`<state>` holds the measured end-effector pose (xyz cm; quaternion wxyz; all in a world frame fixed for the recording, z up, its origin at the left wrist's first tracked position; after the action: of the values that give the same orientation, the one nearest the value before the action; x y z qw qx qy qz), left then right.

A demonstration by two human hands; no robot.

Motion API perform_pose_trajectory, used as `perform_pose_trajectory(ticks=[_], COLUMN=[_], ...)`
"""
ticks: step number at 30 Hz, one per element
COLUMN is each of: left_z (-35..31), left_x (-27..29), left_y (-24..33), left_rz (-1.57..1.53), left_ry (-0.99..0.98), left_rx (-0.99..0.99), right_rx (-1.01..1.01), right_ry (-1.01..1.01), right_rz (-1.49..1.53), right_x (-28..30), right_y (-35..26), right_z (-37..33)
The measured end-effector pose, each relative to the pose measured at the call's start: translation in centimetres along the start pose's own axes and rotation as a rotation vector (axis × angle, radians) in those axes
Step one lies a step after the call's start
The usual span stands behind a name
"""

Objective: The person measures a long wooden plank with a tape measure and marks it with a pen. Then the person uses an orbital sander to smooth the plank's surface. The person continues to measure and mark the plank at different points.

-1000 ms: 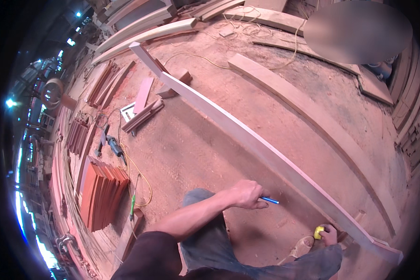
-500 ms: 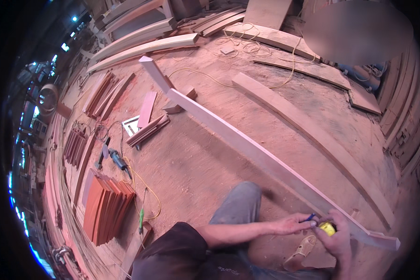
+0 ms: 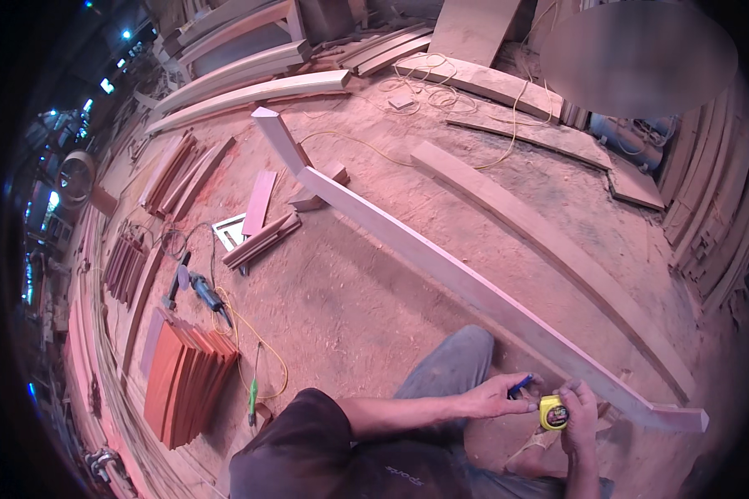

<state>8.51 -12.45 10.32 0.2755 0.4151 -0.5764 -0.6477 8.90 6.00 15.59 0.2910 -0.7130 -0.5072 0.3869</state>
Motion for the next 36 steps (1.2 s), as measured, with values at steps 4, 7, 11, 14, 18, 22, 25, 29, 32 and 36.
perform_pose_trajectory(ticks=[4,7,11,14,18,22,25,29,32,36], left_z=[0.4,0.8,1.2,1.2,1.2,1.0,0.4,-0.2,-0.3,0.1], left_x=[-0.3,0.3,1.3,2.0,2.9,3.0,2.8,2.9,3.0,2.7], left_y=[0.7,1.4,2.0,1.8,0.5,-2.7,-4.2,-6.4,-7.8,-7.0], left_rz=[0.305,0.330,0.319,0.405,0.358,0.225,0.133,0.026,0.074,-0.040], left_ry=[-0.053,-0.006,-0.092,-0.169,-0.153,-0.196,-0.185,-0.129,-0.112,-0.053], left_rx=[-0.210,-0.291,-0.200,-0.116,-0.048,0.149,0.153,0.228,0.322,0.214], right_rx=[-0.041,-0.110,-0.244,-0.155,0.135,0.418,0.489,0.407,0.503,0.622], right_ry=[0.038,-0.042,-0.046,-0.075,-0.148,-0.392,-0.510,-0.430,-0.395,-0.361], right_rz=[0.215,0.271,0.265,0.171,-0.027,-0.653,-0.919,-0.830,-0.900,-1.060], right_x=[-0.3,-0.8,0.0,0.6,0.2,-3.4,-5.7,-5.9,-5.4,-4.8], right_y=[1.6,2.2,3.2,3.6,3.2,2.8,3.3,3.7,3.8,4.6], right_z=[-0.1,0.3,1.1,1.9,2.4,1.3,0.6,0.6,0.8,1.2])
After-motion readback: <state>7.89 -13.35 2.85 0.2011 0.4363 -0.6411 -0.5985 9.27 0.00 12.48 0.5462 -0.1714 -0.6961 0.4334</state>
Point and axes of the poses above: each hand's wrist, its own z-axis towards the middle knuckle, its own x-axis out of the back of the hand, y = z × x, the point moved 6 cm from there along z, towards the middle knuckle, and after that the axes turned 13 degrees about z, right-handed, at the moved point
